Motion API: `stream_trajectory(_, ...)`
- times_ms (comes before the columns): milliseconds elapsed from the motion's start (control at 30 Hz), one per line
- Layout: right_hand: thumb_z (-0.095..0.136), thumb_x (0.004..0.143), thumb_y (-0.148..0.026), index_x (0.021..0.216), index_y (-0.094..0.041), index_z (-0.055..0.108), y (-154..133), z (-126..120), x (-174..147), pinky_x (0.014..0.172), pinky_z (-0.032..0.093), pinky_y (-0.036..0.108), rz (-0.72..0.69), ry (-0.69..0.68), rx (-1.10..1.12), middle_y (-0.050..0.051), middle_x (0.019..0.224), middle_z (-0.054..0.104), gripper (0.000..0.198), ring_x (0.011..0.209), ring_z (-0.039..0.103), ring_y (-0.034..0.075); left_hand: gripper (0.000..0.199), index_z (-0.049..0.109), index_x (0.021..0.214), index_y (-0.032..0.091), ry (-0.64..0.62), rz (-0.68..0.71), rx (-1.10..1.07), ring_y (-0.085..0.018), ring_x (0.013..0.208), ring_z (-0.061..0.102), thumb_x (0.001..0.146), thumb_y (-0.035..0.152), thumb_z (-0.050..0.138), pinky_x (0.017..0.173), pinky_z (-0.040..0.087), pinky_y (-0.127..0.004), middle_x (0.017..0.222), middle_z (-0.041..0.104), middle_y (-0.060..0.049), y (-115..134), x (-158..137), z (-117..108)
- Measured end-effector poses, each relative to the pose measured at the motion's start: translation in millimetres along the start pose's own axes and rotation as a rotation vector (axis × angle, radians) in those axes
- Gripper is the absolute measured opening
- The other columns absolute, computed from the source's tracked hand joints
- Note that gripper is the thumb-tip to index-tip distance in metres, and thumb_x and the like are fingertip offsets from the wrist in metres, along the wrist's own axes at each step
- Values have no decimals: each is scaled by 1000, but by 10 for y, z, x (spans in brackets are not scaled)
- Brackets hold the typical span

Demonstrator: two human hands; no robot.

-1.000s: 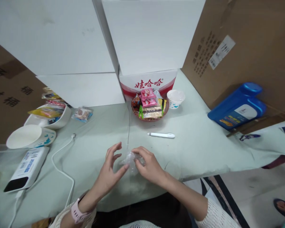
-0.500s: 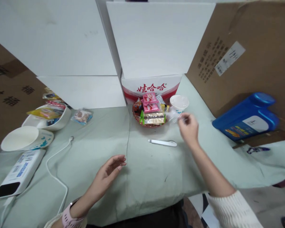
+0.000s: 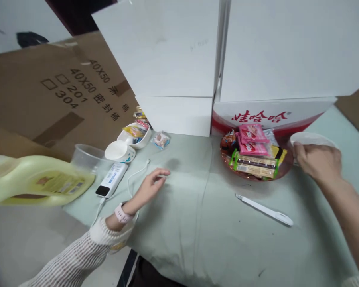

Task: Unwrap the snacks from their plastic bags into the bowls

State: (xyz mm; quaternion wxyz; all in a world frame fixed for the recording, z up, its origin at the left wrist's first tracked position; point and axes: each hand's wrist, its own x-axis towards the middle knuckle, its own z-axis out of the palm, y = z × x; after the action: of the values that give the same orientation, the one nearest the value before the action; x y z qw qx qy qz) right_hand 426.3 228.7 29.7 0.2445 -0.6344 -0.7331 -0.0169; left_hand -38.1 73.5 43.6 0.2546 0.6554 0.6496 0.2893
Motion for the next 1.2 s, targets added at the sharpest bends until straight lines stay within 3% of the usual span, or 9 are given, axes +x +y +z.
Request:
stream_trajectory(200, 23, 89, -44, 70, -21, 56, -410, -352, -599, 70, 43, 43, -8, 253, -100, 16, 73, 61, 44, 83, 60, 31, 55, 42, 125, 11, 196, -114, 171, -30, 132, 31, 72, 13, 57, 107, 25, -45, 136, 42, -18, -265, 893, -111)
stream_trajectory(300, 33, 89, -45, 77, -24, 57, -582, -250, -1125, 54, 45, 34, -178, 28, 95, 11, 77, 65, 34, 72, 62, 24, 73, 34, 131, 10, 272, -207, 175, -36, 138, 9, 66, 17, 67, 110, 14, -50, 146, 24, -21, -366, 1281, -125)
stream_trajectory(367, 40, 86, -50, 90, -24, 60, -613, -83, -1415, 65, 50, 36, -303, -131, 164, 10, 90, 66, 33, 83, 64, 25, 77, 33, 129, 7, 295, -271, 147, -40, 138, 6, 62, 17, 71, 108, 12, -53, 146, 20, -26, -424, 1447, -143)
stream_trajectory(533, 44, 86, -49, 102, -20, 61, -590, 256, -1662, 78, 50, 39, -281, -195, 128, 12, 99, 63, 37, 93, 60, 26, 62, 45, 114, 8, 225, -327, 3, -41, 129, 29, 58, 11, 70, 103, 22, -49, 128, 44, -25, -471, 1571, -199)
stream_trajectory(700, 44, 85, -46, 91, -21, 62, -749, 250, -1582, 76, 50, 38, -224, -239, 217, 10, 91, 63, 32, 88, 61, 25, 48, 52, 108, 12, 66, -334, -299, -32, 110, 52, 64, 24, 66, 92, 39, -41, 107, 61, -13, -290, 1315, -174)
stream_trajectory(833, 45, 84, -48, 92, -20, 60, -1044, 112, -1583, 72, 51, 33, 8, -337, 401, 7, 88, 66, 32, 81, 62, 22, 43, 57, 101, 10, -138, -317, -657, -28, 89, 64, 79, 43, 43, 78, 49, -43, 95, 67, -15, -1, 782, -8)
stream_trajectory(967, 45, 81, -54, 88, -19, 62, -1346, -38, -1634, 66, 51, 29, 210, -405, 619, 5, 77, 66, 39, 72, 63, 20, 43, 58, 103, 11, -380, -528, -1530, -29, 89, 65, 76, 44, 50, 82, 49, -46, 97, 69, -14, 283, 183, 289)
stream_trajectory(1100, 44, 84, -51, 91, -17, 61, -1677, -219, -1683, 59, 49, 26, 233, -378, 751, 2, 65, 61, 38, 61, 60, 16, 24, 60, 98, 12, -279, -686, -1691, -24, 82, 67, 82, 28, 54, 78, 51, -41, 90, 71, -9, 486, -195, 618)
stream_trajectory(1200, 42, 88, -42, 95, -19, 61, -1976, -358, -1678, 59, 48, 24, 74, -426, 755, 3, 75, 64, 31, 64, 59, 15, 26, 63, 96, 10, -268, -681, -1628, -24, 81, 67, 84, 31, 52, 77, 51, -39, 88, 71, -9, 579, -338, 760)
